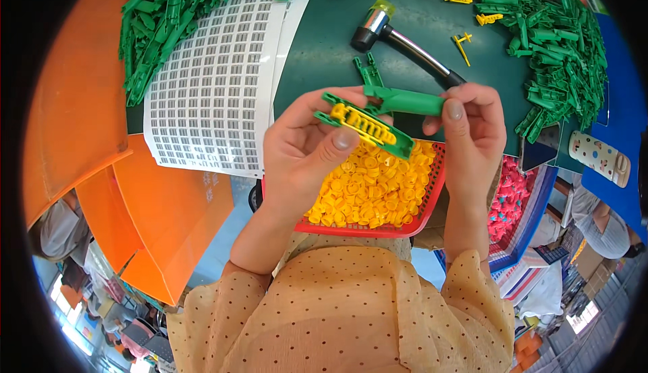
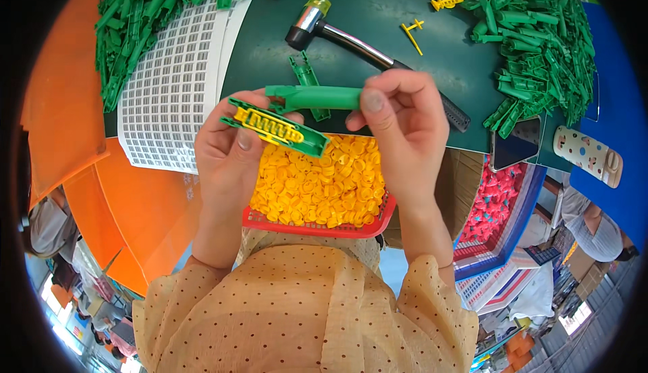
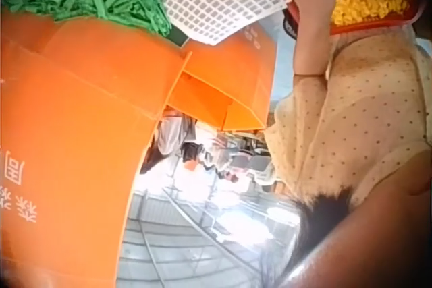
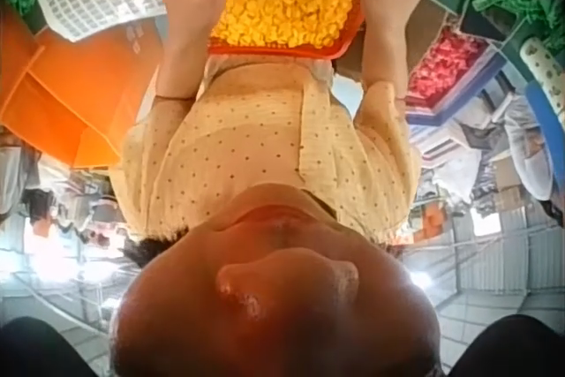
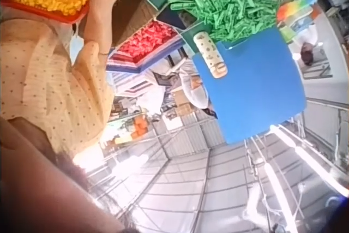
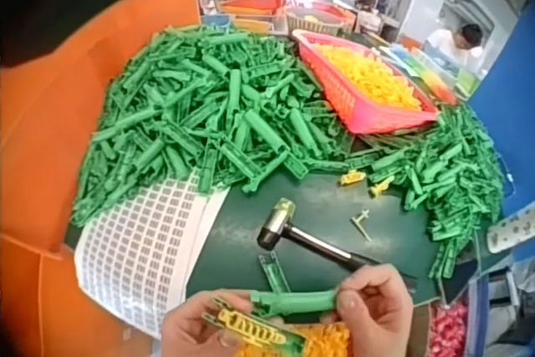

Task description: Assembling small plastic toy components and applying labels at a factory workbench.

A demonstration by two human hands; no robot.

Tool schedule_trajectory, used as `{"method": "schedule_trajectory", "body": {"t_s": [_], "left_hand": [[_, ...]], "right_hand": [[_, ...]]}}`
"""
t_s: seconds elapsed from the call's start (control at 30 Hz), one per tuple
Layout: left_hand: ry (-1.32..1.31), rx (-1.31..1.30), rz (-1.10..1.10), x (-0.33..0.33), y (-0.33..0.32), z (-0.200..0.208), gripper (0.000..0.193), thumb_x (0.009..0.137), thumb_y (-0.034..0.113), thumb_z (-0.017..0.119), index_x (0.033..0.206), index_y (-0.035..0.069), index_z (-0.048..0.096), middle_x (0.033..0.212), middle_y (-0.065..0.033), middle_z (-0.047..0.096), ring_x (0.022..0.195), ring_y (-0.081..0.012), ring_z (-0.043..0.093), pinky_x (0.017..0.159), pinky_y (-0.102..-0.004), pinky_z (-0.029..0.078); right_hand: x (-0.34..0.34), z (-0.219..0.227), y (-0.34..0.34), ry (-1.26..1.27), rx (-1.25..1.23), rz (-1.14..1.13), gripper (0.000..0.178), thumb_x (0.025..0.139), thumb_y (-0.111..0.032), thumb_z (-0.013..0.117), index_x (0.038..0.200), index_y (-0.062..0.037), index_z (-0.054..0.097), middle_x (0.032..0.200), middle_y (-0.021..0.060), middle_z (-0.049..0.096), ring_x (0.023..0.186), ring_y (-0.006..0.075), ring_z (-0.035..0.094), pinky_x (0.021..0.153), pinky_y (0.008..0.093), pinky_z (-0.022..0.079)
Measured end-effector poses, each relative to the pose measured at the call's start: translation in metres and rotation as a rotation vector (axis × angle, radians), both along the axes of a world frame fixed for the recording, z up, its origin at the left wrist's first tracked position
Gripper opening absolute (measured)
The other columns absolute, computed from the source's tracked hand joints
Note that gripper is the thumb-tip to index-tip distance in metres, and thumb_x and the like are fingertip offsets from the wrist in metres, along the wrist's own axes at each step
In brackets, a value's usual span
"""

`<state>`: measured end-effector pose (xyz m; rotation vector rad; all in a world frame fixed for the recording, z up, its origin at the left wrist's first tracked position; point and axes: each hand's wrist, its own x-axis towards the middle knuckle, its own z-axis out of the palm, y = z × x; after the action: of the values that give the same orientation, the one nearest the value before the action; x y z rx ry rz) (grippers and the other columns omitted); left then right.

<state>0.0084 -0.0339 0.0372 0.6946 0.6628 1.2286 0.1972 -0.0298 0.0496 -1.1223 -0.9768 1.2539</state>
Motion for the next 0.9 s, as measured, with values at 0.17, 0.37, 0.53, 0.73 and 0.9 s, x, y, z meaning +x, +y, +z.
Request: {"method": "schedule_trajectory", "body": {"t_s": [0.17,0.37,0.53,0.73,0.9], "left_hand": [[-0.073,-0.107,0.017,-0.009,0.002,-0.003,0.034,0.092,0.013,0.057,0.117,-0.006,0.047,0.113,-0.0178,0.056,0.103,-0.0309,0.061,0.089,-0.0393,0.052],[-0.137,-0.125,-0.029,-0.009,0.001,0.000,0.034,0.092,0.013,0.056,0.119,-0.006,0.046,0.124,-0.0209,0.049,0.107,-0.0306,0.060,0.091,-0.0392,0.051],[0.084,-0.001,0.104,-0.004,0.002,0.004,0.031,0.089,0.008,0.062,0.116,-0.005,0.053,0.113,-0.0162,0.060,0.100,-0.0226,0.062,0.089,-0.0341,0.051],[0.148,0.047,0.148,0.001,-0.003,0.001,0.032,0.086,0.001,0.064,0.115,-0.007,0.053,0.105,-0.0114,0.063,0.097,-0.0169,0.061,0.085,-0.0297,0.052],[0.110,0.052,0.175,0.000,-0.003,0.001,0.032,0.086,0.002,0.064,0.115,-0.007,0.053,0.106,-0.0131,0.063,0.096,-0.0174,0.062,0.085,-0.0293,0.052]], "right_hand": [[-0.008,-0.009,-0.001,-0.401,0.392,0.032,0.025,0.080,0.006,0.066,0.101,-0.0013,0.055,0.096,0.0088,0.059,0.083,0.0183,0.061,0.074,0.0288,0.052],[0.002,-0.003,0.011,-1.101,0.751,0.032,0.034,0.073,0.008,0.069,0.105,-0.0031,0.062,0.100,0.0125,0.062,0.080,0.0204,0.061,0.072,0.0276,0.050],[-0.001,0.007,0.005,-0.706,0.366,0.027,0.031,0.072,0.007,0.070,0.102,-0.0006,0.064,0.098,0.0080,0.059,0.073,0.0121,0.054,0.062,0.0237,0.044],[-0.021,0.010,-0.005,-0.334,0.075,0.201,0.030,0.076,-0.002,0.072,0.104,-0.0025,0.065,0.096,0.0037,0.057,0.071,0.0074,0.044,0.063,0.0199,0.037],[-0.022,0.007,-0.004,-0.339,0.030,0.222,0.027,0.075,-0.005,0.074,0.101,-0.0028,0.067,0.088,0.0005,0.057,0.069,0.0076,0.041,0.061,0.0199,0.035]]}}
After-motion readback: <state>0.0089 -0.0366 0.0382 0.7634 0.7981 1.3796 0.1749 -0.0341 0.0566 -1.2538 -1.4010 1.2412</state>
